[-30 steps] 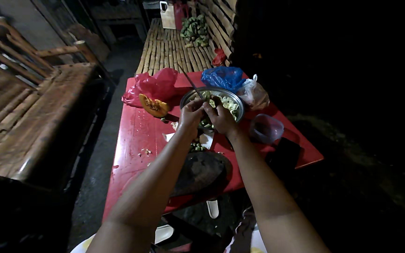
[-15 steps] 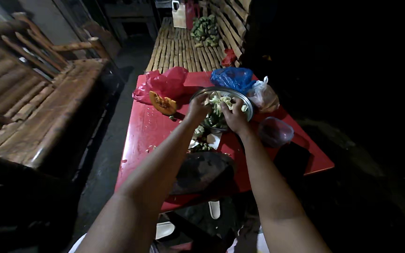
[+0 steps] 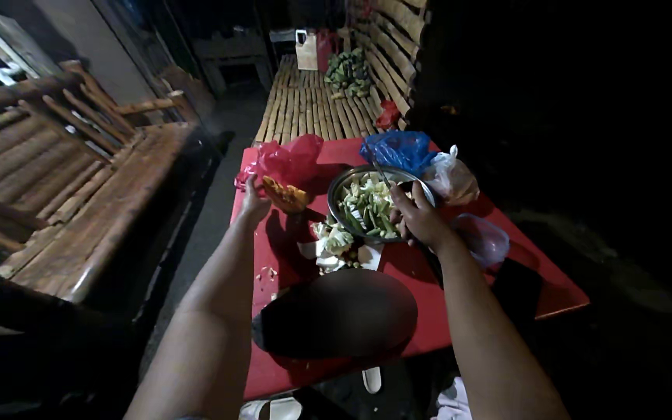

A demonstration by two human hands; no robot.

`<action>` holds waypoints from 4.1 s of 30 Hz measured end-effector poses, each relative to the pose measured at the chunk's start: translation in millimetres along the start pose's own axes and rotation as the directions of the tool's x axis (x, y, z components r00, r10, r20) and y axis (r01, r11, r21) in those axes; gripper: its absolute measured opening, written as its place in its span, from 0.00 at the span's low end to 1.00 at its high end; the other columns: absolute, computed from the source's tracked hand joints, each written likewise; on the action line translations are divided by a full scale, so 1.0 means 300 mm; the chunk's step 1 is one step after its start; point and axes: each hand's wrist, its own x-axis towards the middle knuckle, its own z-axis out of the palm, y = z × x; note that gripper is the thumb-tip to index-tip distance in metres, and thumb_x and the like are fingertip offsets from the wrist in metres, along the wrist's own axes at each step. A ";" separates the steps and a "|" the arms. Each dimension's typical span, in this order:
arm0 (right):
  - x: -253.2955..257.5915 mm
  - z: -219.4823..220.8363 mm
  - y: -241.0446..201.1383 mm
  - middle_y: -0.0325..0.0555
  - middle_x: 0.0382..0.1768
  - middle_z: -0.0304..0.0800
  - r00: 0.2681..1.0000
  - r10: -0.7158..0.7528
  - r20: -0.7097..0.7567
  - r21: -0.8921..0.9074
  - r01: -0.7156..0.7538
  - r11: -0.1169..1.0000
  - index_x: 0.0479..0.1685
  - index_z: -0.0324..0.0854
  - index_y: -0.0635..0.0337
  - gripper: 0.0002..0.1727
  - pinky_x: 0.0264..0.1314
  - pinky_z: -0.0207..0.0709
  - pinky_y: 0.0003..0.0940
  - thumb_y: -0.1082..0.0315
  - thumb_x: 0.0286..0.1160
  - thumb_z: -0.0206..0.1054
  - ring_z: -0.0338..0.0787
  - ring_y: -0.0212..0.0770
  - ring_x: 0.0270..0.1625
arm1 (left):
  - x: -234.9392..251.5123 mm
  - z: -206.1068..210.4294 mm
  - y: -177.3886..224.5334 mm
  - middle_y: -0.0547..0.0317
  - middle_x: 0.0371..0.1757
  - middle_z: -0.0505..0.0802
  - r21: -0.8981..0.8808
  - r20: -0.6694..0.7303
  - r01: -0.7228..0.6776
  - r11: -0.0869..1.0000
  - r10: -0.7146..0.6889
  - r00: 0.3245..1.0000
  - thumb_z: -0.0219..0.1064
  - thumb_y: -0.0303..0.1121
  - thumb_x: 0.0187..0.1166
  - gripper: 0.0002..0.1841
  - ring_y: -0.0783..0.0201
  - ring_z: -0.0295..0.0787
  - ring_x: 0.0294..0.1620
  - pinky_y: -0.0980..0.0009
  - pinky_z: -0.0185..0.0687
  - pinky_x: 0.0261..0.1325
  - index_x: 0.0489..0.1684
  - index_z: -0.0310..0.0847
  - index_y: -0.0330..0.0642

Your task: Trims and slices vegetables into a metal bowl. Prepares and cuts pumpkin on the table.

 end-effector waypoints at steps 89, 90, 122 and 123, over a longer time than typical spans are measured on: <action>-0.515 0.260 -0.219 0.48 0.25 0.79 0.854 0.441 0.275 -0.587 -0.214 0.781 0.92 0.41 0.49 0.27 0.24 0.79 0.30 0.65 0.97 0.40 0.80 0.37 0.17 | -0.901 0.033 -0.092 0.38 0.73 0.81 -0.064 0.037 -0.235 0.970 0.237 0.971 0.66 0.24 0.82 0.33 0.41 0.86 0.65 0.38 0.83 0.63 0.88 0.64 0.52; -0.516 0.264 -0.217 0.48 0.25 0.79 0.855 0.440 0.275 -0.580 -0.218 0.785 0.92 0.40 0.49 0.28 0.24 0.79 0.30 0.65 0.97 0.40 0.80 0.37 0.16 | -0.901 0.034 -0.095 0.38 0.73 0.81 -0.068 0.038 -0.240 0.968 0.243 0.969 0.65 0.24 0.82 0.32 0.41 0.86 0.66 0.38 0.83 0.63 0.88 0.64 0.51; -0.403 0.256 -0.296 0.49 0.25 0.79 0.737 0.571 0.362 -0.671 -0.220 0.708 0.72 0.64 0.59 0.15 0.16 0.71 0.25 0.67 0.95 0.43 0.75 0.34 0.13 | -0.882 0.009 -0.088 0.40 0.78 0.78 -0.091 0.081 -0.287 0.954 0.294 0.952 0.63 0.28 0.86 0.30 0.46 0.91 0.54 0.45 0.88 0.57 0.89 0.62 0.48; -0.410 0.277 -0.289 0.50 0.26 0.79 0.749 0.562 0.351 -0.685 -0.204 0.699 0.76 0.61 0.59 0.17 0.18 0.73 0.28 0.69 0.94 0.44 0.76 0.35 0.14 | -0.880 0.010 -0.091 0.39 0.78 0.78 -0.085 0.084 -0.281 0.956 0.288 0.954 0.62 0.28 0.87 0.29 0.46 0.92 0.53 0.46 0.89 0.56 0.89 0.61 0.46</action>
